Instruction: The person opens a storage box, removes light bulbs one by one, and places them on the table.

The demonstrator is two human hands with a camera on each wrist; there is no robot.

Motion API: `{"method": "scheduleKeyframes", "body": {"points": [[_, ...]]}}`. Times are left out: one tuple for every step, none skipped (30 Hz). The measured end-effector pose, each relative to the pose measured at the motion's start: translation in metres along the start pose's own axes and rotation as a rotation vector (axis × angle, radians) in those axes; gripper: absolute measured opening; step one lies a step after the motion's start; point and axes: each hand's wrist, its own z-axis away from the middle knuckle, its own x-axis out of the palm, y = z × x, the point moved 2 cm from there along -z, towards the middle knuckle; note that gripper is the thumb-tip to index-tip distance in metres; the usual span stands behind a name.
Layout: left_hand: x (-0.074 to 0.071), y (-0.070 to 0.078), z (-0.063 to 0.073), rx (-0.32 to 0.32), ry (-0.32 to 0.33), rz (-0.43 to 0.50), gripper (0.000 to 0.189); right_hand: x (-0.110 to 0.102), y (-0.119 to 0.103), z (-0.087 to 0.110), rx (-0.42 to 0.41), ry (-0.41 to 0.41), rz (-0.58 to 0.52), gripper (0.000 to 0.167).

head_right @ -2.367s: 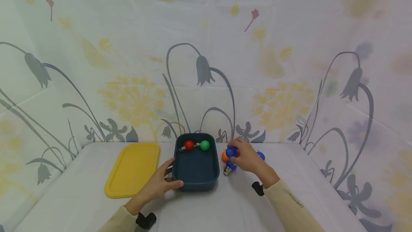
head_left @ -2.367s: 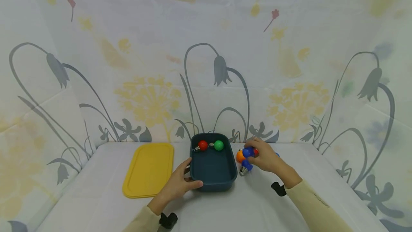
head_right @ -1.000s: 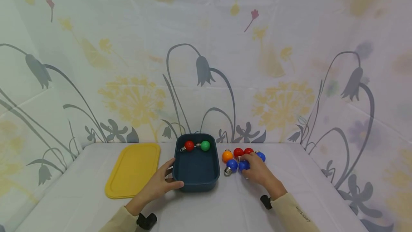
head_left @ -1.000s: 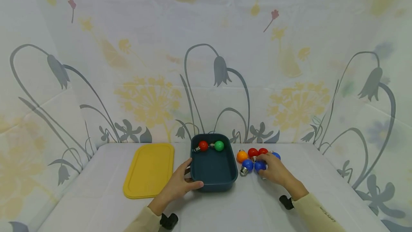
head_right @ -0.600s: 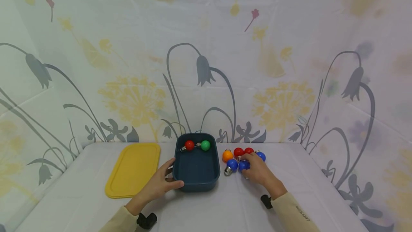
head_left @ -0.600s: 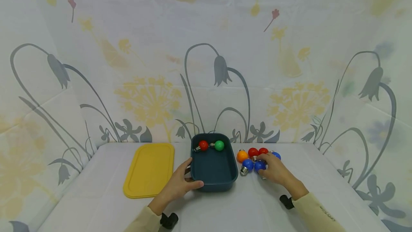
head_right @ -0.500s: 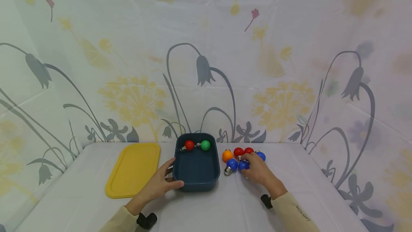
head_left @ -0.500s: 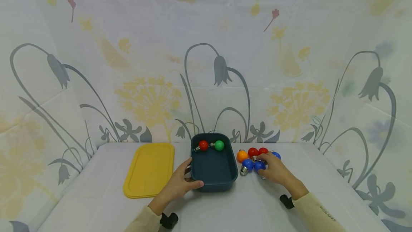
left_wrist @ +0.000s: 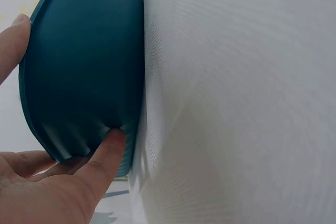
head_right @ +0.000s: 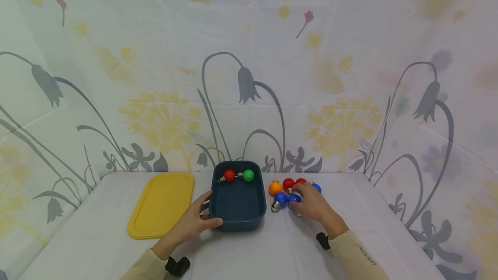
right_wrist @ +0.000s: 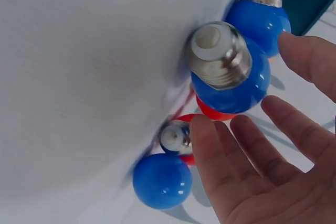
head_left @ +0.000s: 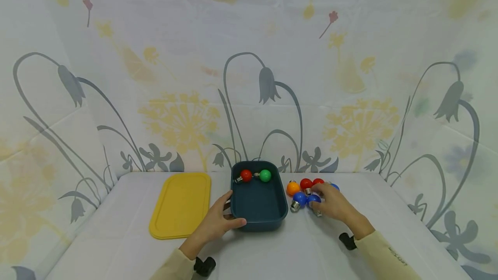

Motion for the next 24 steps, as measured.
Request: {"method": "scheduleKeyframes", "body": {"points": [[0.000, 0.000, 0.000, -0.001, 0.000, -0.001, 0.099, -0.001, -0.001, 0.000, -0.006, 0.003, 0.005, 0.038], [0.000, 0.000, 0.000, -0.001, 0.000, -0.001, 0.099, -0.003, -0.001, -0.001, -0.012, 0.006, 0.010, 0.038], [0.000, 0.000, 0.000, -0.002, 0.001, 0.000, 0.099, -0.005, -0.002, -0.002, -0.019, 0.008, 0.013, 0.038], [0.000, 0.000, 0.000, -0.003, 0.000, 0.001, 0.099, -0.006, -0.003, -0.003, -0.027, 0.009, 0.015, 0.038], [0.000, 0.000, 0.000, -0.003, -0.001, 0.002, 0.099, -0.008, -0.004, -0.004, -0.025, 0.012, 0.017, 0.037], [0.000, 0.000, 0.000, -0.004, -0.001, 0.002, 0.099, -0.010, -0.005, -0.005, -0.025, 0.016, 0.015, 0.037], [0.000, 0.000, 0.000, -0.005, -0.002, 0.005, 0.099, -0.011, -0.006, -0.006, -0.025, 0.019, 0.016, 0.038], [0.000, 0.000, 0.000, -0.005, -0.004, 0.008, 0.099, -0.012, -0.007, -0.008, -0.024, 0.022, 0.014, 0.038], [0.000, 0.000, 0.000, -0.006, -0.004, 0.010, 0.099, -0.014, -0.008, -0.009, -0.027, 0.024, 0.012, 0.040], [0.000, 0.000, 0.000, -0.007, -0.005, 0.009, 0.100, -0.015, -0.010, -0.011, -0.031, 0.027, 0.013, 0.041], [0.000, 0.000, 0.000, -0.009, -0.005, 0.010, 0.100, -0.016, -0.012, -0.012, -0.028, 0.030, 0.012, 0.042], [0.000, 0.000, 0.000, -0.010, -0.006, 0.011, 0.100, -0.017, -0.014, -0.013, -0.028, 0.031, 0.012, 0.043], [0.000, 0.000, 0.000, -0.011, -0.006, 0.011, 0.101, -0.018, -0.016, -0.015, -0.029, 0.030, 0.011, 0.044], [0.000, 0.001, 0.000, -0.012, -0.005, 0.011, 0.101, -0.019, -0.019, -0.016, -0.033, 0.030, 0.012, 0.045], [0.000, 0.001, 0.000, -0.012, -0.004, 0.010, 0.101, -0.019, -0.021, -0.018, -0.039, 0.032, 0.013, 0.045], [0.000, 0.001, 0.000, -0.012, -0.004, 0.009, 0.101, -0.020, -0.024, -0.019, -0.042, 0.034, 0.013, 0.045], [0.000, 0.001, 0.000, -0.012, -0.003, 0.010, 0.100, -0.020, -0.027, -0.020, -0.042, 0.035, 0.009, 0.045], [0.000, 0.001, 0.000, -0.012, -0.002, 0.008, 0.100, -0.021, -0.031, -0.022, -0.057, 0.037, 0.009, 0.045], [0.000, 0.001, 0.000, -0.014, -0.001, 0.007, 0.100, -0.021, -0.034, -0.024, -0.068, 0.037, 0.011, 0.044], [0.000, 0.001, 0.000, -0.015, -0.001, 0.007, 0.100, -0.021, -0.037, -0.026, -0.082, 0.037, 0.012, 0.043], [0.000, 0.000, 0.000, -0.016, -0.001, 0.005, 0.100, -0.021, -0.041, -0.027, -0.091, 0.036, 0.008, 0.043], [0.000, 0.000, 0.000, -0.018, 0.000, 0.004, 0.100, -0.020, -0.044, -0.029, -0.103, 0.032, 0.007, 0.043], [0.001, 0.000, 0.000, -0.019, 0.000, 0.003, 0.100, -0.020, -0.048, -0.031, -0.113, 0.028, 0.008, 0.042], [0.001, 0.000, 0.000, -0.020, 0.000, 0.002, 0.100, -0.019, -0.051, -0.033, -0.125, 0.027, 0.010, 0.042]]}}
